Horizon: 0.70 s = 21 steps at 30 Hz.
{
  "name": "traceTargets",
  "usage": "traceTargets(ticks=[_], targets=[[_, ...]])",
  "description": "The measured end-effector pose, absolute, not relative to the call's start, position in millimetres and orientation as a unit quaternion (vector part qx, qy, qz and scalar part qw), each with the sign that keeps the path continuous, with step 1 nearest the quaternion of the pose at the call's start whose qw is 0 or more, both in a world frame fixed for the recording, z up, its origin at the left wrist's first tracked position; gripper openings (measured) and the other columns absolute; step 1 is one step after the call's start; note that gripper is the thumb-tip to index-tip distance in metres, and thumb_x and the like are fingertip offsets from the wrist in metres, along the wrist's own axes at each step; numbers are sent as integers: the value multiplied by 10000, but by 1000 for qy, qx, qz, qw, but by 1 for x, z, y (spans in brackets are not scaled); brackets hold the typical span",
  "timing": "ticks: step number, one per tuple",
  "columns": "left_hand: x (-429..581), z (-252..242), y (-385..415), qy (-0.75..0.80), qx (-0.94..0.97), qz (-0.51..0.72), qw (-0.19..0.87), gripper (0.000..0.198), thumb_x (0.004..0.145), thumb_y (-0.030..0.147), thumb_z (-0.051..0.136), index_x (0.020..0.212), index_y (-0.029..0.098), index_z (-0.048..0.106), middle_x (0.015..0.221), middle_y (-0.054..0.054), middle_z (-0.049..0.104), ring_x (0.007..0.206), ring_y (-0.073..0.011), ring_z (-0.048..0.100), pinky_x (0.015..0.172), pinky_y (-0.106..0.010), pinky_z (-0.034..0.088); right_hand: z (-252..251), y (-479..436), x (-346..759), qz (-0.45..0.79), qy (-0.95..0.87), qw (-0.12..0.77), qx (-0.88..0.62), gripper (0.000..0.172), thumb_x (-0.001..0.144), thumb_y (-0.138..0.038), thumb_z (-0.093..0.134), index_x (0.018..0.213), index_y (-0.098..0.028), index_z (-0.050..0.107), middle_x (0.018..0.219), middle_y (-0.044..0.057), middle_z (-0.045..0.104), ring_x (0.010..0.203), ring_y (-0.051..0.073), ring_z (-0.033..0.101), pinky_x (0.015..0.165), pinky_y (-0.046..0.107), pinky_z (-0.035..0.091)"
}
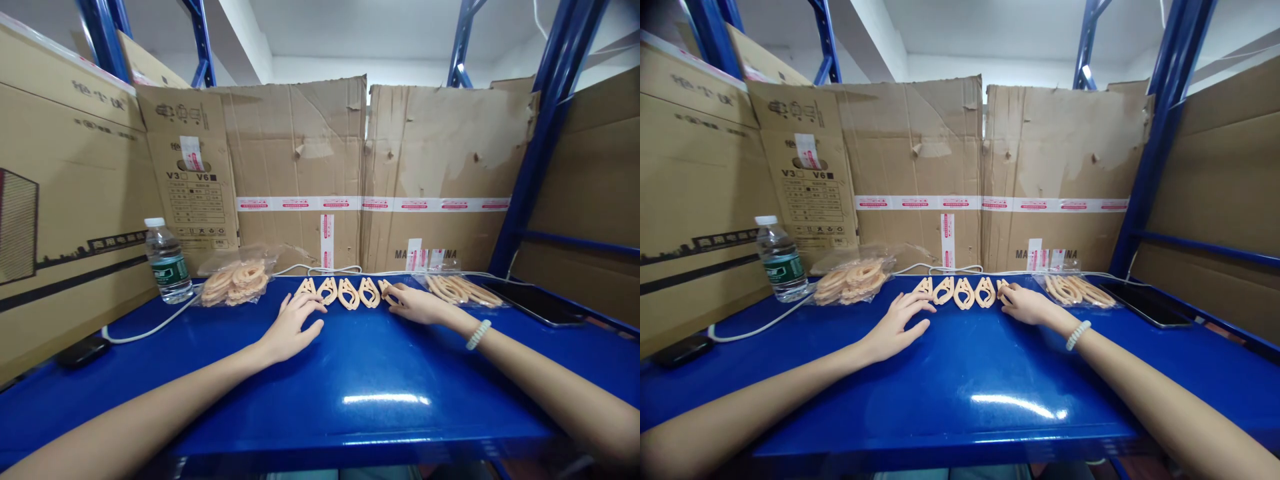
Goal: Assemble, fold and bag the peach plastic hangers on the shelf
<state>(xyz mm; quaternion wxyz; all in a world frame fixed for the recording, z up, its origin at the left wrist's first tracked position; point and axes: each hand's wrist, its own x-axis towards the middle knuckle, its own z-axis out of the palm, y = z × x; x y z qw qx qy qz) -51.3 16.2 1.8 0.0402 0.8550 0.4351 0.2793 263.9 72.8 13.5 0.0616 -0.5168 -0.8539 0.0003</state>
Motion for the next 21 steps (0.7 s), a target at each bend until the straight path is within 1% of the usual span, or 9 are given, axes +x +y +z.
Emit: traceTargets(ticks=[5, 9, 12, 17, 19, 21], targets=[[-52, 1, 20, 430, 855, 288, 33, 185, 853, 275, 465, 982, 251, 596, 1244, -36, 575, 1235, -251, 455, 1104, -586, 161, 18, 71, 266, -16, -854, 46, -518, 329, 868, -256, 450, 1183, -188, 518, 1191, 141, 544, 927, 243, 622, 832, 332, 458], [-53, -1, 22, 430, 854, 290, 33, 174, 849, 268, 469, 961, 249, 601, 1231, -36, 589, 1223, -246, 466, 1108, -574, 166, 18, 72, 268, -22, -863, 38, -503, 317, 897, -261, 419, 1188, -184, 518, 1171, 142, 554, 957, 249, 614, 848, 331, 453], [-54, -1, 22, 424, 856, 293, 30, 174, 849, 270, 469, 957, 244, 604, 1225, -43, 593, 1215, -246, 469, 1104, -560, 185, 18, 72, 270, -8, -866, 36, -499, 339, 886, -269, 451, 1210, -191, 508, 1198, 136, 537, 962, 242, 613, 863, 324, 453], [-55, 3, 21, 424, 856, 294, 13, 179, 846, 261, 468, 954, 247, 610, 1199, -40, 608, 1199, -247, 482, 1098, -555, 195, 19, 72, 272, 7, -870, 35, -491, 383, 871, -265, 454, 1244, -186, 497, 1273, 150, 484, 876, 229, 637, 850, 355, 474], [-56, 5, 21, 424, 856, 296, -2, 185, 840, 258, 471, 960, 252, 612, 1193, -39, 609, 1191, -249, 489, 1101, -551, 191, 19, 72, 273, 17, -874, 40, -483, 402, 860, -255, 461, 1256, -188, 495, 1312, 157, 460, 907, 237, 636, 876, 368, 469], [-57, 6, 21, 417, 858, 299, -23, 195, 835, 249, 475, 975, 255, 610, 1186, -36, 609, 1183, -247, 494, 1107, -546, 186, 19, 74, 275, 27, -879, 44, -475, 433, 847, -251, 473, 1275, -183, 486, 1334, 161, 449, 995, 251, 617, 923, 368, 450]])
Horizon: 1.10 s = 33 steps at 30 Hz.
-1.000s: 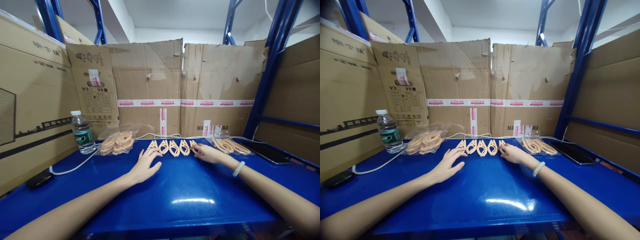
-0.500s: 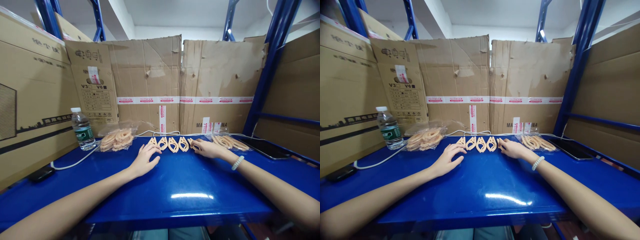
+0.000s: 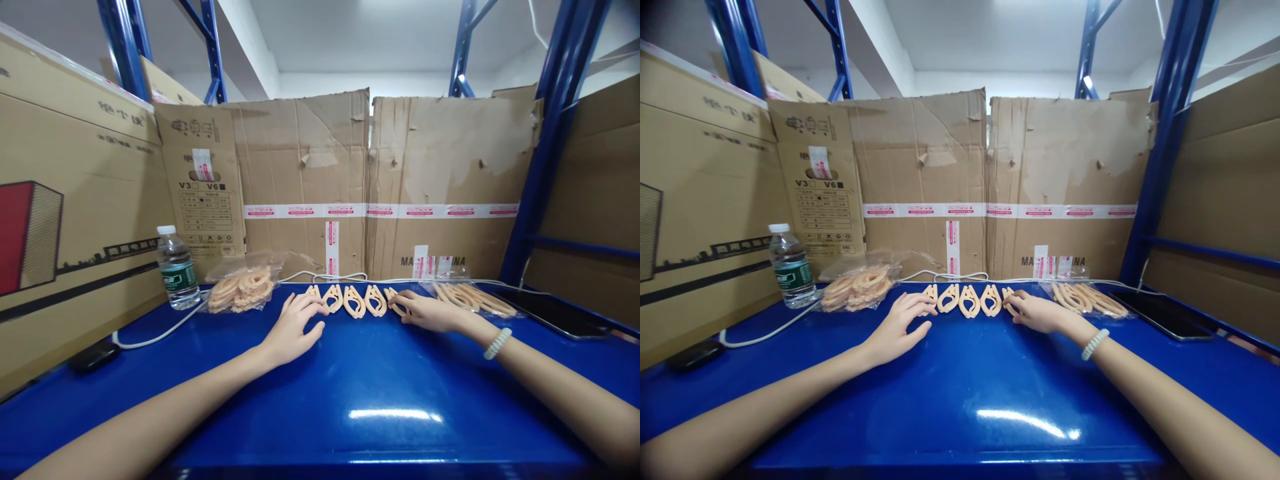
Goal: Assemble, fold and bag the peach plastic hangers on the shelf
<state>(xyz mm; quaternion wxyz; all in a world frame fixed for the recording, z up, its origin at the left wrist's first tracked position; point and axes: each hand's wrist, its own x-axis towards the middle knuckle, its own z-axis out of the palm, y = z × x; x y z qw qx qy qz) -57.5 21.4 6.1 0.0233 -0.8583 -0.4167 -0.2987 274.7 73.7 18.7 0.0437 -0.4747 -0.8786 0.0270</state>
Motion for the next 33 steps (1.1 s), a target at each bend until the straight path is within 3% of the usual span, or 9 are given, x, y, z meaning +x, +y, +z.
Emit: traceTargets(ticks=[4, 8, 13, 17, 23, 33], targets=[[-62, 11, 23, -404, -862, -297, 78, 232, 828, 220, 481, 1019, 264, 605, 1200, -27, 600, 1197, -237, 479, 1119, -528, 174, 20, 76, 277, 40, -880, 41, -471, 505, 842, -286, 480, 1331, -169, 444, 1370, 166, 425, 1158, 277, 541, 1000, 371, 402], [-70, 19, 27, -410, -853, -287, 147, 236, 831, 214, 466, 1026, 245, 597, 1215, -50, 591, 1210, -245, 465, 1122, -534, 165, 21, 76, 278, 55, -879, 43, -472, 558, 831, -329, 486, 1356, -150, 431, 1390, 183, 413, 1205, 307, 504, 1027, 407, 380], [-87, 28, 40, -443, -822, -288, 212, 242, 832, 225, 456, 1022, 230, 606, 1295, -71, 549, 1288, -277, 397, 1131, -564, 149, 23, 79, 282, 56, -876, 63, -475, 558, 813, -347, 491, 1340, -164, 461, 1351, 166, 470, 1168, 312, 532, 996, 404, 413], [-100, 30, 52, -475, -797, -268, 258, 247, 825, 240, 469, 1013, 193, 622, 1411, -111, 445, 1374, -299, 279, 1134, -571, 152, 29, 80, 285, 54, -880, 64, -468, 508, 818, -357, 480, 1291, -174, 511, 1285, 152, 532, 1137, 310, 549, 976, 397, 429], [-111, 27, 63, -515, -774, -242, 280, 301, 816, 263, 492, 1068, 162, 623, 1502, -144, 304, 1405, -313, 214, 1131, -568, 158, 40, 73, 280, 59, -885, 40, -461, 466, 836, -387, 436, 1205, -143, 582, 1205, 160, 582, 1104, 305, 567, 957, 394, 438], [-117, 28, 76, -524, -764, -223, 303, 328, 810, 271, 490, 1065, 136, 647, 1485, -167, 330, 1391, -331, 248, 1137, -571, 124, 50, 74, 283, 32, -886, 52, -459, 400, 849, -348, 438, 1147, -159, 625, 1133, 123, 655, 1044, 293, 605, 894, 385, 465]])
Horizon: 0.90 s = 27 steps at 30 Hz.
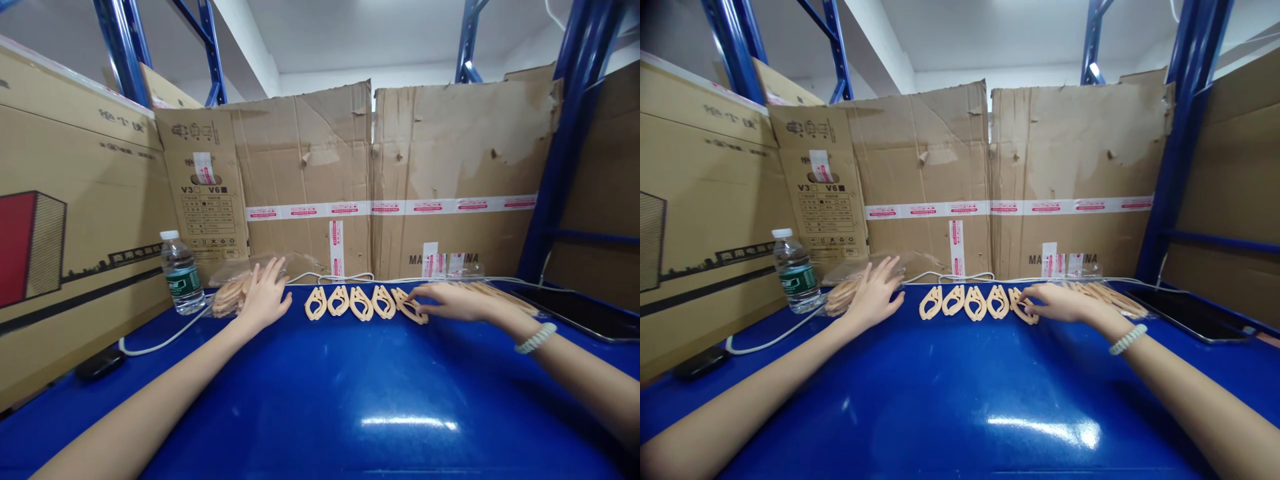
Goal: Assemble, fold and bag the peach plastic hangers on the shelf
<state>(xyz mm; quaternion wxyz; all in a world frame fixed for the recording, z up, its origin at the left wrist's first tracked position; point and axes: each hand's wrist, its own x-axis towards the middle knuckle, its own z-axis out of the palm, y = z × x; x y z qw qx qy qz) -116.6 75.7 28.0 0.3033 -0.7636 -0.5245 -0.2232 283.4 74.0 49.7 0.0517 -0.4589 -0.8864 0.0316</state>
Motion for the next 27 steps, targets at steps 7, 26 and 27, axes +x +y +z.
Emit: traceTargets(ticks=[7, 26, 27], targets=[[-117, 24, 78, -536, -752, -188, 334, 322, 820, 270, 500, 1066, 130, 654, 1437, -173, 412, 1347, -324, 342, 1122, -580, 171, 47, 76, 283, 27, -893, 55, -446, 392, 850, -308, 434, 1118, -110, 641, 1108, 148, 668, 1004, 295, 623, 863, 391, 476], [-122, 32, 85, -356, -800, -306, 372, 377, 855, 30, 416, 1181, 92, 594, 1166, -158, 651, 1038, -291, 575, 823, -462, 503, 47, 76, 282, -10, -887, 136, -442, 331, 877, -363, 447, 995, -149, 671, 997, 119, 701, 903, 261, 647, 804, 372, 484], [-118, 31, 81, -322, -810, -317, 374, 394, 867, 21, 393, 1211, 93, 571, 1189, -160, 638, 1052, -277, 576, 833, -450, 508, 48, 76, 283, -9, -884, 146, -443, 333, 876, -374, 451, 984, -148, 671, 989, 120, 703, 895, 263, 647, 797, 376, 485]])
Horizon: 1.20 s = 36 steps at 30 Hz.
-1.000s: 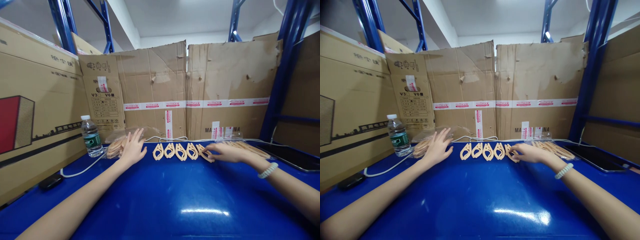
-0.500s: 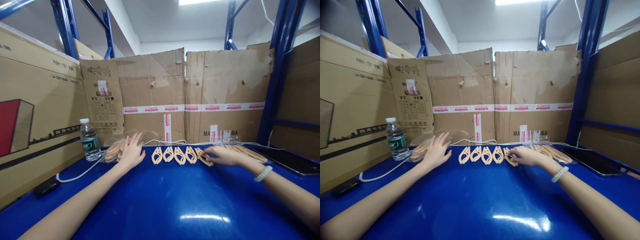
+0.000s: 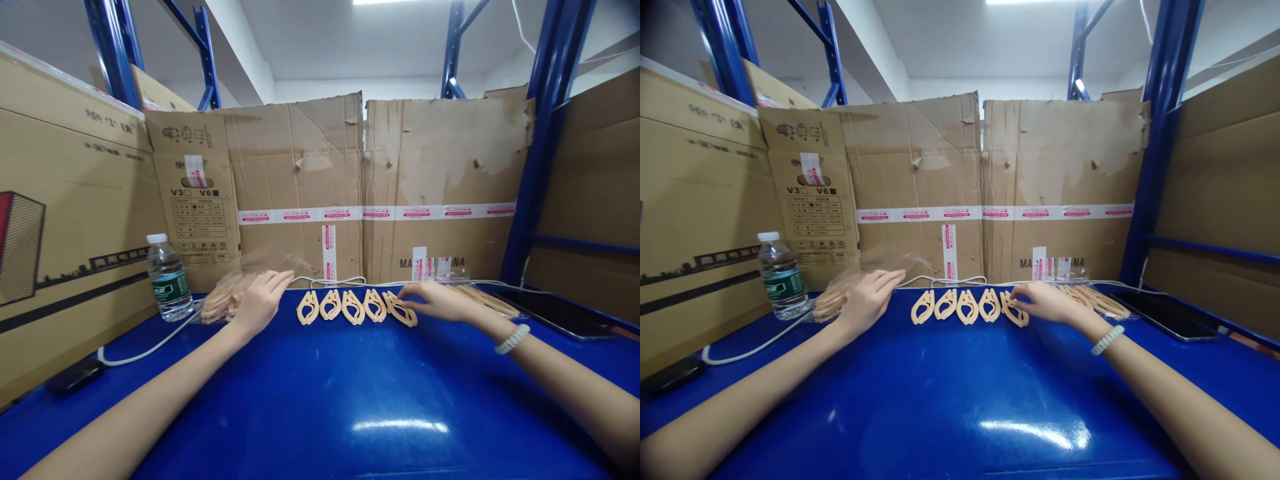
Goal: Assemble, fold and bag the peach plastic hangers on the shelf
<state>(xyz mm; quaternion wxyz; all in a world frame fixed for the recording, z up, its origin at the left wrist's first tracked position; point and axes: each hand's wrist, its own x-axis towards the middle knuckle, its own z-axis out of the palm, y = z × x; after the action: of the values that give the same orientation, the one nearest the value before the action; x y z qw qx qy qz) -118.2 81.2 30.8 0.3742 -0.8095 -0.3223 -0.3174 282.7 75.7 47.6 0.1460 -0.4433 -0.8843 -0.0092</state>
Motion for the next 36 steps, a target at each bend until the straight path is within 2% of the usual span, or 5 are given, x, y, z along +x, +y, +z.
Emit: traceTargets(ticks=[5, 15, 22, 26, 36], targets=[[-95, 23, 55, -106, -845, -343, 395, 357, 914, 53, 409, 1244, 120, 529, 1181, -135, 646, 1082, -227, 595, 839, -377, 538, 48, 75, 280, 54, -858, 224, -459, 334, 853, -425, 496, 966, -154, 655, 967, 114, 701, 884, 254, 646, 803, 385, 497], [-62, 10, 27, 102, -889, -306, 324, 97, 792, 88, 543, 806, 184, 539, 836, -80, 707, 809, -204, 667, 703, -345, 573, 41, 53, 251, 424, -743, 274, -439, 473, 861, -563, 497, 1155, -192, 512, 1122, 121, 626, 864, 196, 659, 662, 300, 544], [-57, 11, 14, -74, -898, -425, 89, 145, 807, 288, 537, 875, 207, 438, 855, -60, 634, 800, -209, 601, 709, -386, 526, 39, 29, 227, 119, -882, 283, -357, 317, 874, -429, 541, 1061, -181, 600, 974, 68, 654, 841, 185, 601, 754, 339, 482], [-38, 7, 7, -288, -865, -404, 79, 247, 758, 247, 635, 911, 201, 447, 849, -32, 558, 758, -186, 550, 670, -333, 495, 31, 14, 209, -21, -905, 280, -319, 285, 793, -373, 659, 997, -182, 602, 989, 81, 630, 941, 222, 561, 825, 370, 446], [-34, -18, 18, -287, -879, -372, 78, 235, 813, 101, 556, 994, 204, 447, 861, -20, 561, 769, -176, 589, 686, -299, 510, 10, 14, 193, -88, -908, 285, -293, 141, 876, -137, 489, 950, -178, 602, 810, 45, 598, 723, 155, 539, 664, 257, 400]])
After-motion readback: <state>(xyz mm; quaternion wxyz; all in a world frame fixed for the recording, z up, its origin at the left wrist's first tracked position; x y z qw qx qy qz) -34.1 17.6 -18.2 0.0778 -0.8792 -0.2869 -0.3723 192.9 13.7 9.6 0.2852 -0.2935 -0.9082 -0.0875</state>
